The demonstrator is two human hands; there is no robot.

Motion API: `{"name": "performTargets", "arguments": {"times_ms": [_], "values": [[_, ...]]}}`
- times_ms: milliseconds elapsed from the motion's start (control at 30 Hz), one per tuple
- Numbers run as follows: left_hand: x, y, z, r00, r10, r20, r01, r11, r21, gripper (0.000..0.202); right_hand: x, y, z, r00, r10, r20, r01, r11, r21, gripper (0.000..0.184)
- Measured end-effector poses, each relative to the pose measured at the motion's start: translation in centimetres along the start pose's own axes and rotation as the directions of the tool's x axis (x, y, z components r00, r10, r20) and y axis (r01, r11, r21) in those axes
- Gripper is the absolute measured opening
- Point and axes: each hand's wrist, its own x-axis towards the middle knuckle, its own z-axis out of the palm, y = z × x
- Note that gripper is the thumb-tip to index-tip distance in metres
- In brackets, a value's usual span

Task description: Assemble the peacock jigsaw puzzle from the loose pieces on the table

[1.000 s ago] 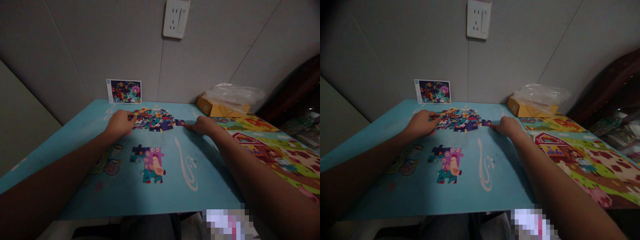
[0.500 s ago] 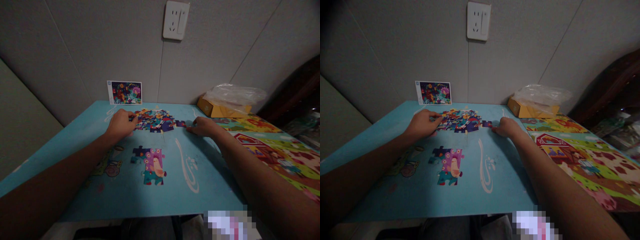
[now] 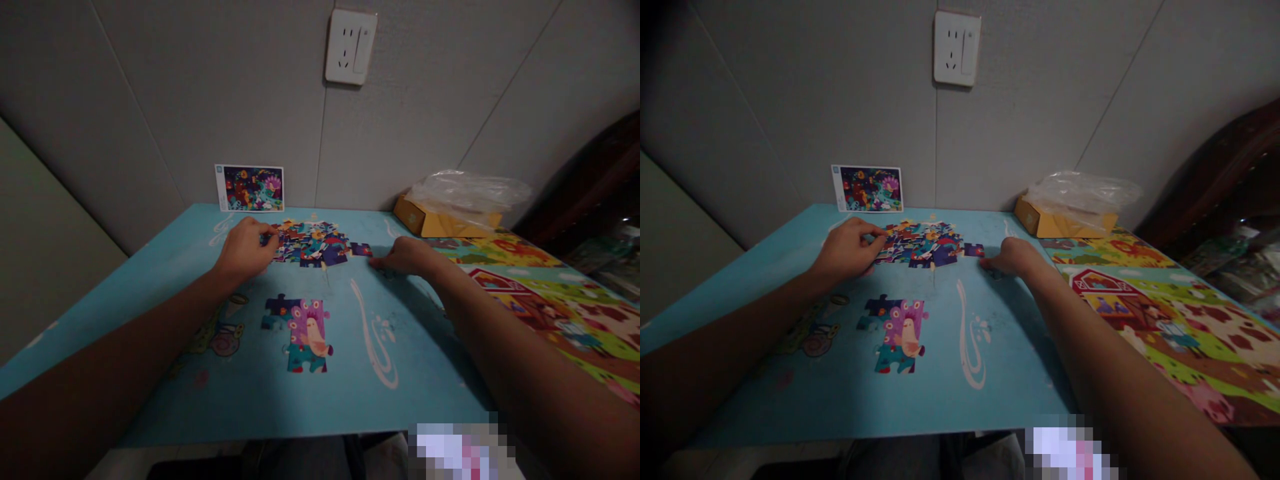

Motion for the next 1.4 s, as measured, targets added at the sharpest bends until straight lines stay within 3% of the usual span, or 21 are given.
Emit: {"name": "performTargets", "arguments": {"times_ms": [100, 200, 267, 333, 400, 467, 533, 633, 733, 933, 1100, 1267, 1333, 1400], "values": [[-0.1, 0.1, -0.1, 1.0, 0.02, -0.007, -0.02, 1.0, -0.016, 0.027, -0.3, -0.1, -0.2, 0.999, -0.002, -0.05, 0.008, 0.993, 0.119, 0.041], [-0.2, 0.3, -0.3, 0.998, 0.055, -0.043, -0.058, 0.996, -0.066, 0.028, -0.6, -0.6, -0.5, 0.982, -0.004, -0.191, 0.083, 0.911, 0.404, 0.026], [-0.3, 0.5, -0.4, 0.99, 0.127, -0.062, -0.135, 0.981, -0.137, 0.029, -1.0, -1.5, -0.3, 0.956, -0.031, -0.292, 0.231, 0.691, 0.684, 0.021], [-0.6, 0.8, -0.4, 0.969, 0.246, -0.033, -0.247, 0.94, -0.234, 0.03, -1.7, -2.9, 0.3, 0.93, -0.112, -0.349, 0.367, 0.312, 0.877, 0.028], [-1.0, 1.2, -0.2, 0.926, 0.377, 0.028, -0.349, 0.88, -0.322, 0.038, -2.5, -4.7, 1.2, 0.897, -0.252, -0.362, 0.369, -0.019, 0.929, 0.044], [-1.5, 1.4, 0.1, 0.878, 0.476, 0.043, -0.431, 0.829, -0.356, 0.052, -3.4, -6.4, 2.3, 0.852, -0.401, -0.336, 0.283, -0.188, 0.941, 0.053], [-1.7, 1.5, 0.3, 0.851, 0.525, 0.0, -0.493, 0.8, -0.342, 0.054, -4.0, -7.7, 3.1, 0.808, -0.49, -0.328, 0.22, -0.265, 0.939, 0.051], [-1.7, 1.4, 0.4, 0.843, 0.527, -0.103, -0.531, 0.787, -0.314, 0.037, -4.5, -8.5, 3.7, 0.799, -0.509, -0.321, 0.182, -0.304, 0.935, 0.046], [-1.5, 1.3, 0.2, 0.854, 0.503, -0.133, -0.517, 0.79, -0.33, 0.028, -4.5, -8.3, 3.8, 0.819, -0.505, -0.271, 0.149, -0.268, 0.952, 0.044], [-1.6, 1.5, 0.2, 0.899, 0.432, -0.08, -0.422, 0.798, -0.43, 0.022, -4.2, -8.0, 3.7, 0.834, -0.494, -0.248, 0.151, -0.229, 0.962, 0.042], [-1.9, 1.8, 0.0, 0.931, 0.364, -0.035, -0.33, 0.794, -0.511, 0.024, -3.8, -7.9, 3.8, 0.843, -0.396, -0.363, 0.304, -0.206, 0.93, 0.042], [-2.0, 1.9, 0.0, 0.913, 0.403, 0.061, -0.31, 0.783, -0.54, 0.025, -3.6, -7.8, 3.9, 0.813, -0.414, -0.41, 0.4, -0.116, 0.909, 0.041], [-1.8, 1.8, 0.1, 0.945, 0.322, 0.058, -0.237, 0.796, -0.556, 0.022, -3.1, -7.5, 3.8, 0.812, -0.372, -0.45, 0.452, -0.087, 0.888, 0.042], [-1.3, 1.6, 0.1, 0.991, 0.135, 0.007, -0.107, 0.818, -0.565, 0.021, -2.4, -6.7, 3.5, 0.821, -0.246, -0.515, 0.54, 0.04, 0.841, 0.037]]}}
